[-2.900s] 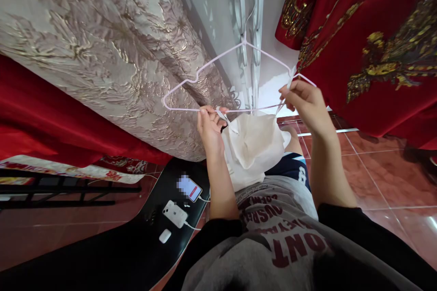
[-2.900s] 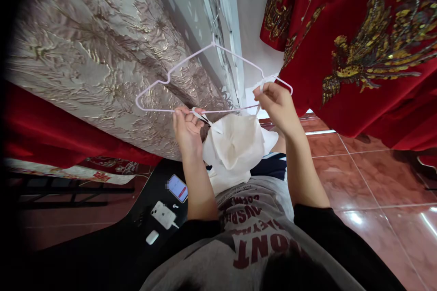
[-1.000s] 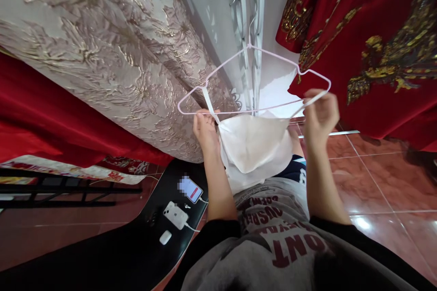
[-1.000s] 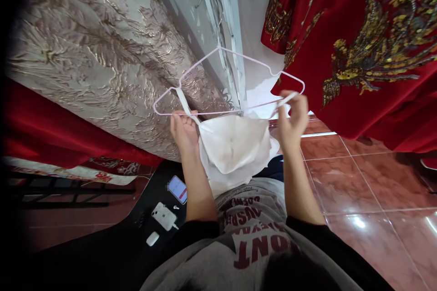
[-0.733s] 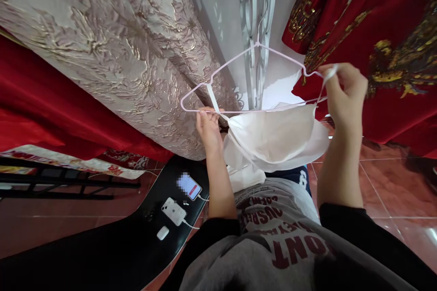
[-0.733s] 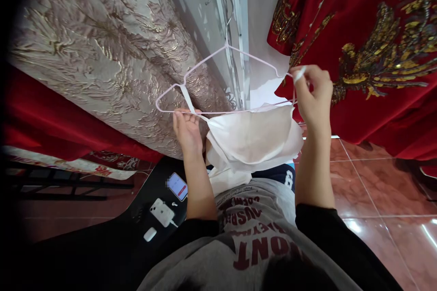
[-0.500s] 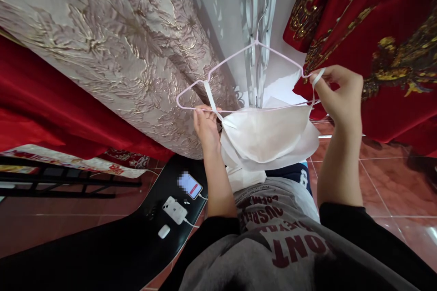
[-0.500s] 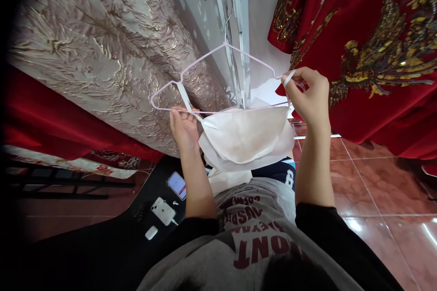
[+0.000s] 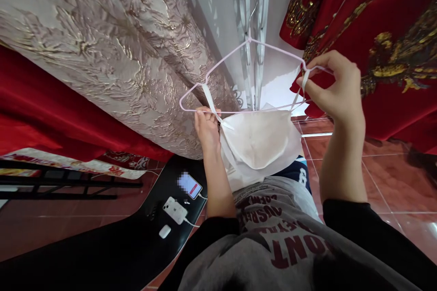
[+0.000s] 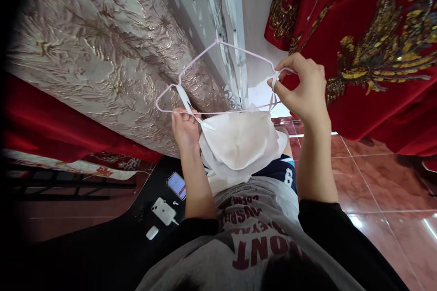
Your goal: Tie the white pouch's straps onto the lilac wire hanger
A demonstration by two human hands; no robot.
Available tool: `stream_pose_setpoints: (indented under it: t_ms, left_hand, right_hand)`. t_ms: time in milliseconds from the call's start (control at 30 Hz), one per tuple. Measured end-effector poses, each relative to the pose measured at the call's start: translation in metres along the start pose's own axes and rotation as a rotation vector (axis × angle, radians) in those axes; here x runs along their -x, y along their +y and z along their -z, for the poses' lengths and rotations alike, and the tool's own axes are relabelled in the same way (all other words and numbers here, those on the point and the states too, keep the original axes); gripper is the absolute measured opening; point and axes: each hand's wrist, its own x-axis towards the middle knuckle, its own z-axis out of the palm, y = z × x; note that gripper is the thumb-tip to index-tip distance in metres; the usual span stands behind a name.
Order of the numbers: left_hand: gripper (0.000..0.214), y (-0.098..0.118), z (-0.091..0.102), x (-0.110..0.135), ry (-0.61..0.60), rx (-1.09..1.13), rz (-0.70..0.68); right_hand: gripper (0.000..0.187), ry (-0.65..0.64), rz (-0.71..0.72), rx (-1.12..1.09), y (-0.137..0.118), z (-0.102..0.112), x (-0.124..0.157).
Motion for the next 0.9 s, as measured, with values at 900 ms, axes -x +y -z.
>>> stream_pose_setpoints:
  t_ms: [900]
  left_hand:
    - [0.045, 0.109, -0.034, 0.01, -0.232, 0.102, 0.166]
  right_hand:
    - [0.021, -0.159, 0.148, -0.232, -0.02, -0.08, 0.069]
